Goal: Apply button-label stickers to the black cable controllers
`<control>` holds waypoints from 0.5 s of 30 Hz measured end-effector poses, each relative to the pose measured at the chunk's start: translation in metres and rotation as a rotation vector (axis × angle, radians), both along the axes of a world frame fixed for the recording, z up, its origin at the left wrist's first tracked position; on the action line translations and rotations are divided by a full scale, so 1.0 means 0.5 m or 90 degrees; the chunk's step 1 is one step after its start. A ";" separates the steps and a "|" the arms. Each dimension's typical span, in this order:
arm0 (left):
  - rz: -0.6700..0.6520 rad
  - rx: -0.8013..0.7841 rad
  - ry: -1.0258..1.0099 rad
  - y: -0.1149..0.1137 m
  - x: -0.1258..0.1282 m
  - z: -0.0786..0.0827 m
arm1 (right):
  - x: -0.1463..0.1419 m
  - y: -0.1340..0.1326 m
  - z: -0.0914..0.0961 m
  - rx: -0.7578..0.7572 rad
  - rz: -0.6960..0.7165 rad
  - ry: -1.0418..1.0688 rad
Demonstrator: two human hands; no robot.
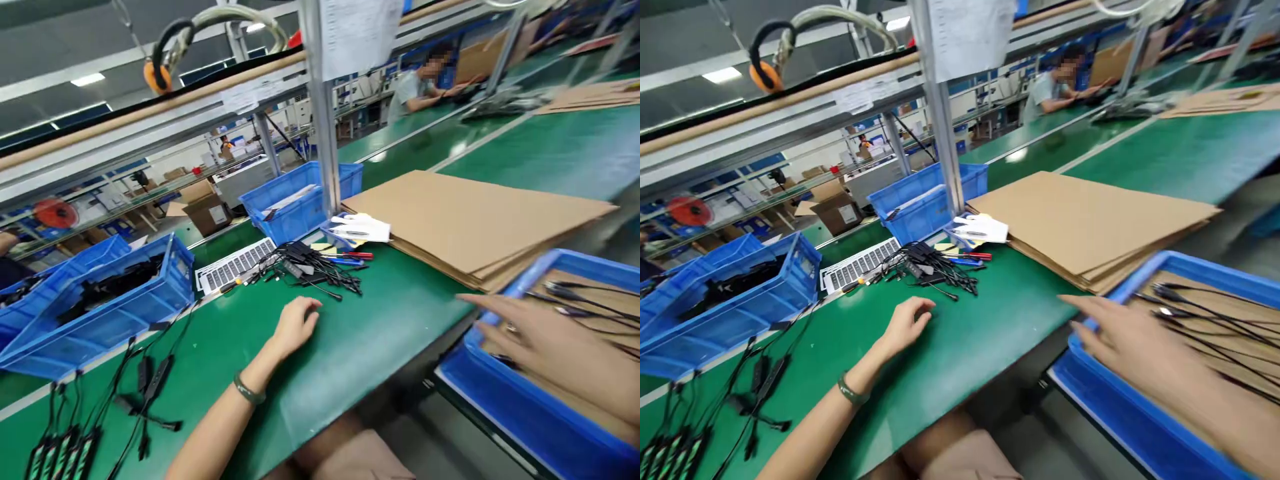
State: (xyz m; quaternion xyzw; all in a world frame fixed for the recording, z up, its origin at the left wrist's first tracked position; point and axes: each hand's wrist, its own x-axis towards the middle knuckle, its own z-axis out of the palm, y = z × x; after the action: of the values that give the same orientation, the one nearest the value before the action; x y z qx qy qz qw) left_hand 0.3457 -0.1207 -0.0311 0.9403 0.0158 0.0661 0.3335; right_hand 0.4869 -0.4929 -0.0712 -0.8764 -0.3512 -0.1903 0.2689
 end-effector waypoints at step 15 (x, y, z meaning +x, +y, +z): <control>-0.042 0.461 -0.181 0.222 0.150 0.011 | 0.108 0.676 0.093 -0.245 0.098 -0.053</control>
State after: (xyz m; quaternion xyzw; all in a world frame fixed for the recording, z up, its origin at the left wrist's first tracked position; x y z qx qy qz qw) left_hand 0.4208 -0.0094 -0.0258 0.9786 -0.0852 0.1863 -0.0190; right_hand 0.5408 -0.1547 -0.0245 -0.8736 -0.4577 -0.1346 0.0959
